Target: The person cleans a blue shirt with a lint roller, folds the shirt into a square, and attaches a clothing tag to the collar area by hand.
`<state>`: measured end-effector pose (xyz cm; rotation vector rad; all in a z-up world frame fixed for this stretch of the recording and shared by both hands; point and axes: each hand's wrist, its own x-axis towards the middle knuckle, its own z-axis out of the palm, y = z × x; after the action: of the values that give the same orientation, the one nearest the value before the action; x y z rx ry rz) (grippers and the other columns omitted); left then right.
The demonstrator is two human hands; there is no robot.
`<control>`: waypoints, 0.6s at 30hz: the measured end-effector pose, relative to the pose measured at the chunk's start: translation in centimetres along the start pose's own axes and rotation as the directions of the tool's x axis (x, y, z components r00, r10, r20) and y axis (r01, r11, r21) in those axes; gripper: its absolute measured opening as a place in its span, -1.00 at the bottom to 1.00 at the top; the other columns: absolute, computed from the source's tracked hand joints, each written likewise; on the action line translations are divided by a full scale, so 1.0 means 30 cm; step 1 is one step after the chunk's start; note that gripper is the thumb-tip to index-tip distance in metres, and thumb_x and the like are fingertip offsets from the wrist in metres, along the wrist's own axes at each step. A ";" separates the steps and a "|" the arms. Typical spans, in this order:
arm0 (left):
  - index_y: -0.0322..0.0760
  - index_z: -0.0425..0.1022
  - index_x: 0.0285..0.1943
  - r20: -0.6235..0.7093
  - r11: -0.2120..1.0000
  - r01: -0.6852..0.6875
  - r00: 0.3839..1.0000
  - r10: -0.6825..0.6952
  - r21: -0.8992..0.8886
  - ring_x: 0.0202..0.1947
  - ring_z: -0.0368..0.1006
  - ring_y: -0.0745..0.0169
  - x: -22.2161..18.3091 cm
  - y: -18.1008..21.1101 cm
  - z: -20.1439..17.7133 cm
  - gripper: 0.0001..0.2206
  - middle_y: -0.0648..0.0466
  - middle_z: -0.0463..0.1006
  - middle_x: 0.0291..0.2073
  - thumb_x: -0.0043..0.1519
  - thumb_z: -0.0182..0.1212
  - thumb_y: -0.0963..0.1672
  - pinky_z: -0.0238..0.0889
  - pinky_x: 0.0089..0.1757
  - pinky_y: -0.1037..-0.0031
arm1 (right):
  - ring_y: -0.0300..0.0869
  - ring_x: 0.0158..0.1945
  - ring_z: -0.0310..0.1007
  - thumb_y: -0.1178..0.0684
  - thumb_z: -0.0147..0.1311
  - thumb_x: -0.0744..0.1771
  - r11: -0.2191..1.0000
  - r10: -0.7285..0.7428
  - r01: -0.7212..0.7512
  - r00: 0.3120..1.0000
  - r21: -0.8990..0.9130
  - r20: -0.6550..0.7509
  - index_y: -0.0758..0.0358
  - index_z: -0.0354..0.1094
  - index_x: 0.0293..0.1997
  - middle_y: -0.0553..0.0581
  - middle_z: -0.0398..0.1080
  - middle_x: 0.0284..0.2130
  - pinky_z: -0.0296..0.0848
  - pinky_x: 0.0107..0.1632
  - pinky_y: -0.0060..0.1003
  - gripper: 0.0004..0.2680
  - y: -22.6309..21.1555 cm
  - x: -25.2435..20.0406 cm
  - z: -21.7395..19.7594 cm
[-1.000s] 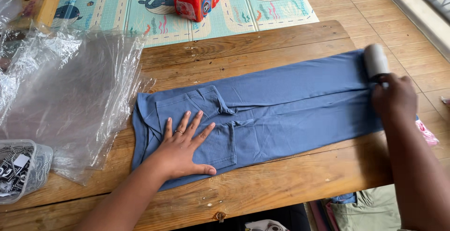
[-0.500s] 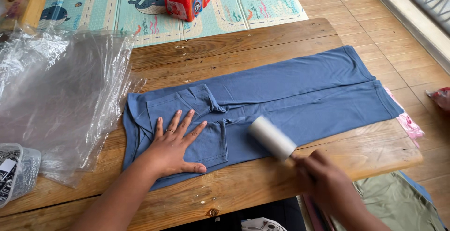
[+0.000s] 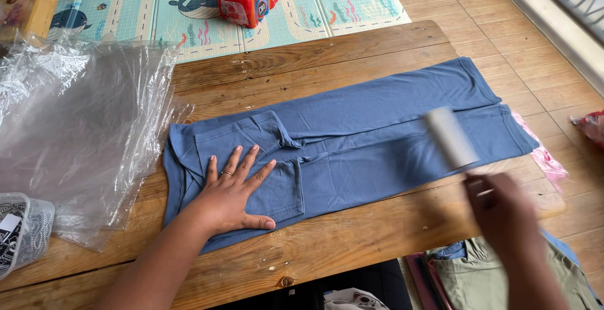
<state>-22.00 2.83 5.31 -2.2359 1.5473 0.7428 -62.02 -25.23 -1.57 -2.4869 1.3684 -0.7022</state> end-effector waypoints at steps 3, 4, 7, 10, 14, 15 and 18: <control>0.32 -0.65 0.63 0.004 1.000 0.000 1.000 0.000 -0.006 0.57 -0.92 -0.09 0.004 -0.005 0.007 0.12 0.07 -0.82 0.60 0.04 0.05 0.41 -0.86 0.32 -0.28 | -0.11 -0.32 0.54 0.03 0.15 0.31 0.969 -0.168 0.114 0.954 0.219 0.247 -0.08 0.58 -0.07 -0.04 0.47 -0.23 0.44 -0.25 -0.21 -0.85 -0.261 -0.148 -0.013; 0.32 -0.63 0.64 -0.011 1.000 -0.001 1.000 0.001 0.000 0.57 -0.90 -0.10 0.008 -0.011 0.010 0.13 0.06 -0.81 0.61 0.04 0.07 0.41 -0.83 0.32 -0.29 | -0.14 -0.49 0.55 0.00 0.18 0.30 0.910 -0.353 0.250 0.886 0.331 0.301 -0.15 0.58 -0.03 -0.05 0.38 -0.37 0.48 -0.33 -0.26 -0.82 -0.339 -0.190 -0.022; 0.32 -0.62 0.64 -0.012 1.000 -0.011 1.000 0.011 -0.014 0.57 -0.91 -0.08 0.009 -0.028 0.013 0.15 0.08 -0.80 0.61 0.01 0.10 0.42 -0.86 0.33 -0.25 | -0.19 -0.46 0.48 0.05 0.16 0.30 0.958 -0.181 0.102 0.940 0.269 0.290 -0.09 0.58 0.01 -0.07 0.39 -0.34 0.41 -0.32 -0.30 -0.79 -0.254 -0.161 0.045; 0.34 -0.63 0.63 -0.021 1.000 -0.007 1.000 0.008 0.005 0.57 -0.89 -0.08 0.011 -0.032 0.018 0.15 0.09 -0.80 0.61 0.00 0.10 0.42 -0.85 0.32 -0.26 | -0.09 -0.36 0.59 0.07 0.15 0.35 0.988 0.072 -0.091 0.987 0.126 0.147 0.00 0.56 0.08 0.07 0.48 -0.15 0.44 -0.13 -0.25 -0.80 -0.079 -0.019 0.050; 0.33 -0.61 0.64 -0.040 1.000 -0.026 0.999 0.026 -0.001 0.57 -0.88 -0.09 0.015 -0.039 0.029 0.15 0.07 -0.78 0.61 0.00 0.10 0.42 -0.84 0.32 -0.27 | -0.03 -0.22 0.52 -0.07 0.14 0.39 0.937 0.348 -0.347 0.936 -0.029 0.058 -0.05 0.58 0.04 0.16 0.56 -0.25 0.34 -0.12 -0.11 -0.84 0.092 0.105 -0.065; 0.33 -0.62 0.64 -0.038 1.000 -0.022 0.999 0.022 -0.002 0.57 -0.88 -0.09 0.016 -0.039 0.029 0.16 0.07 -0.78 0.61 0.00 0.10 0.42 -0.84 0.32 -0.27 | -0.06 -0.27 0.48 -0.10 0.16 0.41 0.932 0.363 -0.362 0.931 -0.018 0.033 -0.02 0.58 0.07 0.15 0.55 -0.26 0.33 -0.13 -0.14 -0.83 0.136 0.117 -0.077; 0.33 -0.61 0.64 -0.039 1.000 -0.026 0.999 0.026 -0.004 0.57 -0.88 -0.10 0.021 -0.040 0.032 0.16 0.06 -0.78 0.61 -0.01 0.12 0.42 -0.84 0.32 -0.27 | -0.07 -0.28 0.48 -0.06 0.20 0.44 0.970 0.220 -0.226 0.973 -0.086 -0.074 0.03 0.59 0.10 0.14 0.53 -0.25 0.35 -0.09 -0.15 -0.84 0.193 0.095 -0.059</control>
<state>-20.93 3.31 4.12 -2.2500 1.5964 0.7146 -65.88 -30.69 -1.55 -2.3449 1.7087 -0.6872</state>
